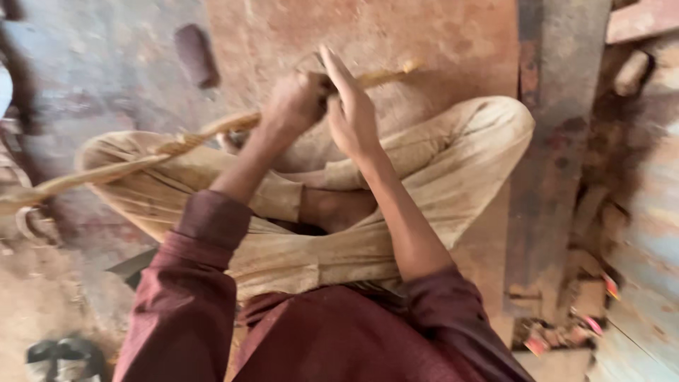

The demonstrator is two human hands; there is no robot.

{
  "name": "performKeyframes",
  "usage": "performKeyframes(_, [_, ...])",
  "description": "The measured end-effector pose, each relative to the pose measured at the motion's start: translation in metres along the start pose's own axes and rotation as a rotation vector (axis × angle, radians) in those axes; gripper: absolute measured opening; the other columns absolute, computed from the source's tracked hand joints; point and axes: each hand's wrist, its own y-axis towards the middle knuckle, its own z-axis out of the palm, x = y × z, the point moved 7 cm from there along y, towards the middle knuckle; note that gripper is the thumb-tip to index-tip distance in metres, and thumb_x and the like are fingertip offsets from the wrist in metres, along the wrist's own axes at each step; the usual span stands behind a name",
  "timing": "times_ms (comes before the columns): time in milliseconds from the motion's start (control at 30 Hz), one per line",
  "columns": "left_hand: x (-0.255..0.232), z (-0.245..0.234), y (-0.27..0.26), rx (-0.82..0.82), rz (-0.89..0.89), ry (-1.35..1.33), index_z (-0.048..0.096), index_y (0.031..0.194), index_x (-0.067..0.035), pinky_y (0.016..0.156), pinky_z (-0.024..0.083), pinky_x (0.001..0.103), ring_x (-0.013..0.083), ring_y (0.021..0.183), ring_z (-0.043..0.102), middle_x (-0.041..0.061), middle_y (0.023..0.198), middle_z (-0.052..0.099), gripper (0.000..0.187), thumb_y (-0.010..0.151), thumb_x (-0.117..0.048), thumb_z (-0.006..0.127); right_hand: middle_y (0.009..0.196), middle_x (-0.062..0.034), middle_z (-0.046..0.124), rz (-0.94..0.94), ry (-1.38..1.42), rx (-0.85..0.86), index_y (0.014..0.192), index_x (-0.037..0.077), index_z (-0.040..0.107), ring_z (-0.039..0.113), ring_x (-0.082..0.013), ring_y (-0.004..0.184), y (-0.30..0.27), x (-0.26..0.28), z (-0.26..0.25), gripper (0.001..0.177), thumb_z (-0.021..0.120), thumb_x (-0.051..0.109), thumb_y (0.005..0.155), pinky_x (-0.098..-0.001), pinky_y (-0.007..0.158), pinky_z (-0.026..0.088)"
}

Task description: The person sits cross-legged on the floor and uses a small carving knife to shape a long, curved wooden piece. They hold the wood with one hand and carefully carve along its length, rotating it to work on different sides.

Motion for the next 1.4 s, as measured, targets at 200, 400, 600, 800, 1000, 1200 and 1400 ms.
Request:
performKeyframes(200, [0.011,-0.001,0.004,-0.032,-0.023,0.039,0.077,0.089,-0.003,0.063,0.056,0.046,0.0370,0.069,0.070,0.021,0.079,0.071,0.011,0.086,-0.014,0.080,0.157,-0.0176,0.048,0.192,-0.029,0.000,0.162,0.014,0.036,0.046,-0.0326,0.145,-0.007,0.002,0.006,0.065,0.039,-0.006,0.101,-0.0395,0.123,0.041])
performKeyframes(400, [0.013,0.012,-0.007,0.012,-0.108,0.053,0.076,0.095,-0.003,0.056,0.055,0.045,0.0329,0.066,0.070,0.019,0.080,0.071,0.013,0.089,-0.014,0.079,0.161,-0.0105,0.056,0.287,-0.011,0.040,0.161,0.013,0.035,0.066,-0.0296,0.078,-0.002,-0.021,0.013,0.066,0.047,-0.005,0.098,-0.0381,0.078,0.058])
performKeyframes(600, [0.002,0.000,-0.014,-0.211,0.072,0.053,0.078,0.095,-0.004,0.068,0.056,0.047,0.0358,0.076,0.069,0.018,0.080,0.070,0.016,0.083,-0.012,0.083,0.161,-0.0145,0.040,0.397,0.449,-0.017,0.158,0.009,0.033,0.060,-0.0171,0.069,-0.056,-0.032,-0.021,0.064,0.045,-0.003,0.096,-0.0324,0.057,0.056])
performKeyframes(800, [0.008,-0.003,-0.009,-0.248,0.102,0.039,0.077,0.090,-0.003,0.068,0.055,0.047,0.0373,0.076,0.068,0.019,0.079,0.068,0.018,0.077,-0.013,0.084,0.117,-0.0125,0.066,0.453,0.600,-0.274,0.131,-0.005,0.062,0.065,-0.0132,0.097,-0.056,-0.085,-0.044,0.028,0.062,0.010,0.109,-0.0328,0.084,0.059])
performKeyframes(1000, [0.022,0.024,0.000,-0.103,-0.138,-0.067,0.077,0.093,-0.009,0.056,0.054,0.048,0.0357,0.065,0.068,0.018,0.074,0.068,0.012,0.083,-0.012,0.071,0.108,-0.0011,0.058,0.230,0.155,-0.166,0.123,-0.003,0.059,0.054,-0.0083,0.097,-0.042,-0.081,-0.038,0.029,0.072,0.008,0.099,-0.0260,0.086,0.046])
performKeyframes(1200, [0.019,0.027,-0.009,-0.262,-0.041,0.001,0.070,0.083,-0.006,0.063,0.054,0.052,0.0415,0.073,0.068,0.020,0.077,0.069,0.005,0.081,-0.011,0.069,0.110,-0.0055,0.069,0.228,0.092,-0.284,0.127,0.004,0.064,0.064,-0.0182,0.098,-0.018,-0.072,-0.023,0.025,0.063,0.021,0.109,-0.0355,0.086,0.052])
performKeyframes(1400, [0.018,0.014,-0.011,-0.303,-0.055,0.000,0.068,0.085,0.000,0.063,0.055,0.050,0.0408,0.074,0.069,0.024,0.080,0.068,0.013,0.084,-0.013,0.069,0.087,-0.0144,0.070,-0.017,-0.500,-0.359,0.097,0.006,0.063,0.068,-0.0342,0.079,0.007,-0.027,0.007,0.024,0.074,0.028,0.098,-0.0453,0.067,0.051])
